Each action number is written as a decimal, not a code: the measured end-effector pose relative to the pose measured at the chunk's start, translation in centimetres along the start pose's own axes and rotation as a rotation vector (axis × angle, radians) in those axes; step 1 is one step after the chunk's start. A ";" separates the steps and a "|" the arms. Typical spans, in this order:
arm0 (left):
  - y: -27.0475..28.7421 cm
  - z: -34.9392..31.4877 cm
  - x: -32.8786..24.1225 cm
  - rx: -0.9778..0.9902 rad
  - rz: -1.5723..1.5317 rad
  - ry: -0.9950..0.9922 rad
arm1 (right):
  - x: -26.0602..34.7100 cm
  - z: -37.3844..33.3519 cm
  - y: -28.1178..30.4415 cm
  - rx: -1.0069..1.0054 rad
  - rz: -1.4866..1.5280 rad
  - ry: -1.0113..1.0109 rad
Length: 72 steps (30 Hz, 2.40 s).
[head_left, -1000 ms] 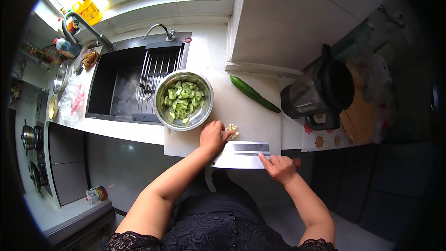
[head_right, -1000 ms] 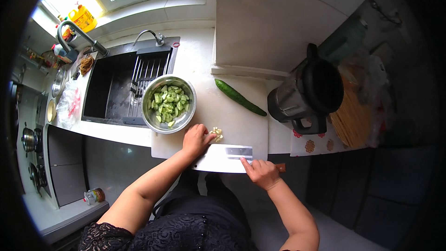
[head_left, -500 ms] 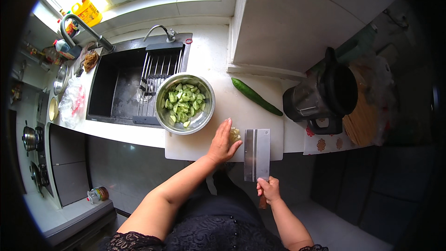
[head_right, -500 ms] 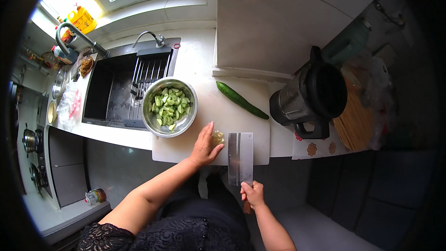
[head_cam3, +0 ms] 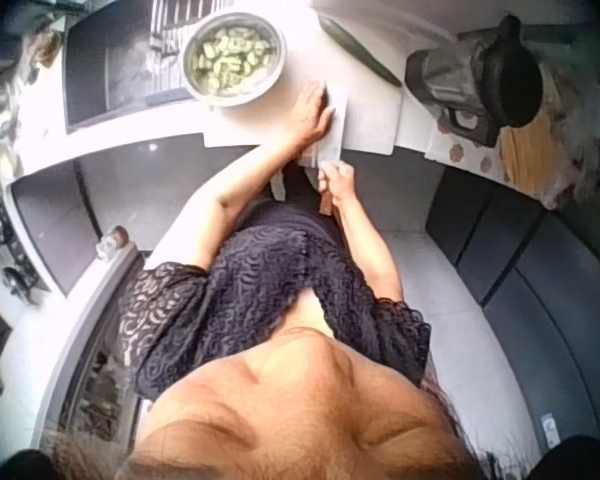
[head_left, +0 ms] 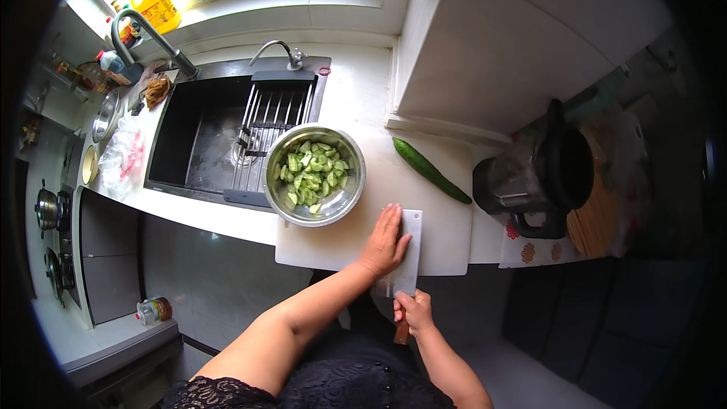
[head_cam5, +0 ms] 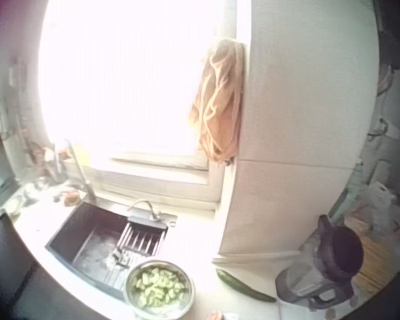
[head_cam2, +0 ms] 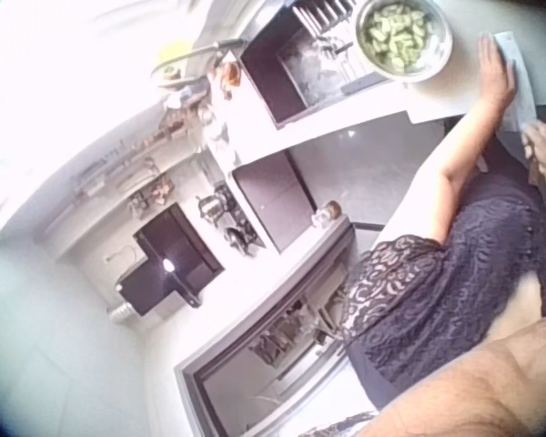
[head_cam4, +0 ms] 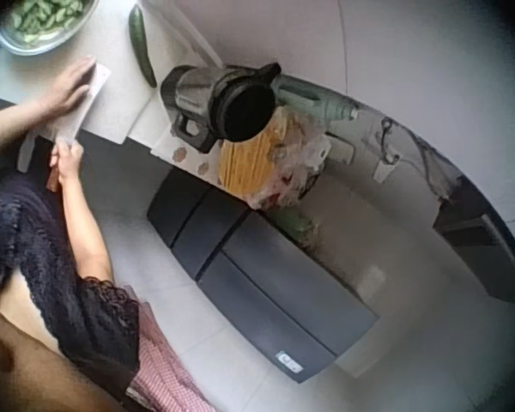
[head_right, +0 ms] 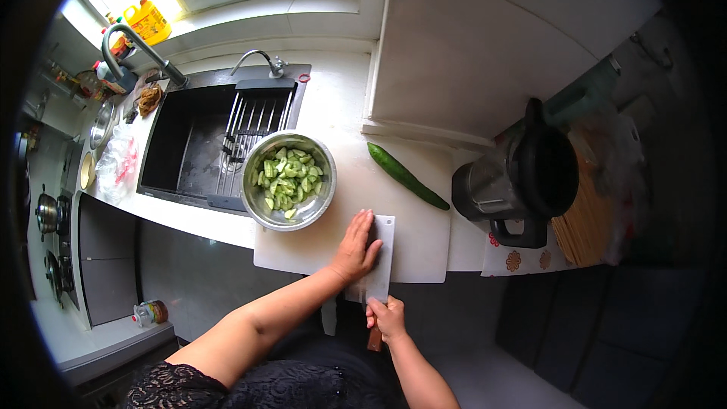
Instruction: The person peels garlic cloves, washes them under running water, and chops them on a cutting board. They then add the chopped garlic to a bowl of sliced cucumbers and season the mixture with various condiments from bottles and packets.
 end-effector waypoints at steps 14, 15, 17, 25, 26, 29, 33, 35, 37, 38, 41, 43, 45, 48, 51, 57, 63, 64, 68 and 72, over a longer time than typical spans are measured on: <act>17.7 8.7 6.1 -0.497 0.074 0.008 | 14.2 1.6 -15.1 0.115 -0.261 0.175; 18.3 8.9 7.2 -0.454 0.106 0.076 | 14.2 1.9 -15.4 0.104 -0.277 0.176; 19.0 8.9 8.4 -0.470 0.122 0.072 | 14.3 2.4 -15.9 0.079 -0.306 0.181; 20.5 8.6 4.2 -0.415 0.291 -0.095 | 14.6 2.1 -17.0 0.068 -0.263 0.163; 20.0 8.1 6.0 -0.429 0.314 0.038 | 14.7 1.9 -17.1 0.061 -0.249 0.161; 19.9 7.4 7.7 -0.462 0.315 0.111 | 14.8 1.7 -16.7 0.022 -0.266 0.193; 20.0 7.1 6.7 -0.416 0.321 0.020 | 14.8 1.5 -16.1 0.017 -0.282 0.215; 20.0 6.7 7.2 -0.413 0.391 0.061 | 15.0 1.2 -16.2 0.003 -0.331 0.222; 20.9 6.4 6.8 -0.403 0.274 0.078 | 15.0 1.3 -16.0 -0.016 -0.391 0.275; 21.3 6.3 6.8 -0.412 0.241 0.070 | 14.9 1.4 -15.7 -0.025 -0.421 0.302; 22.5 5.6 8.4 -0.463 0.184 0.117 | 15.5 1.5 -14.0 -0.140 -0.664 0.623; 23.4 4.8 9.3 -0.462 0.143 0.202 | 16.5 0.9 -13.7 -0.224 -0.863 0.728; 23.2 4.0 10.6 -0.498 0.062 0.302 | 16.1 1.1 -13.0 -0.298 -0.917 0.897; 21.2 2.1 15.4 -0.452 -0.092 0.607 | 15.0 1.1 -12.0 -0.374 -1.008 0.933; 19.5 1.2 18.2 -0.180 -0.372 0.991 | 11.9 1.2 -9.6 -0.440 -1.094 0.921; 21.6 1.0 17.2 -0.074 -0.598 1.072 | 7.6 1.6 -5.9 -0.481 -1.235 0.904; 27.7 -0.5 12.8 -0.234 -0.751 0.991 | 8.7 5.6 -4.7 -0.269 -1.398 0.974; 28.4 -1.1 13.0 -0.259 -0.757 0.986 | 9.2 6.1 -5.0 -0.249 -1.454 0.932; 31.7 -4.1 12.7 -0.341 -0.758 0.942 | 14.0 4.8 -13.9 -0.259 -1.411 1.221; 36.2 -6.6 12.4 -0.402 -0.672 0.918 | 14.4 6.9 -27.1 0.378 -0.462 0.615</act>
Point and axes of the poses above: each hand's wrist, its own z-axis towards the middle knuckle, its own y-axis out of the back of the hand, x = y × z, the point moved 4 cm from there along z, towards the middle knuckle, and after that the axes turned 5 degrees about y, right-handed, at the moved point
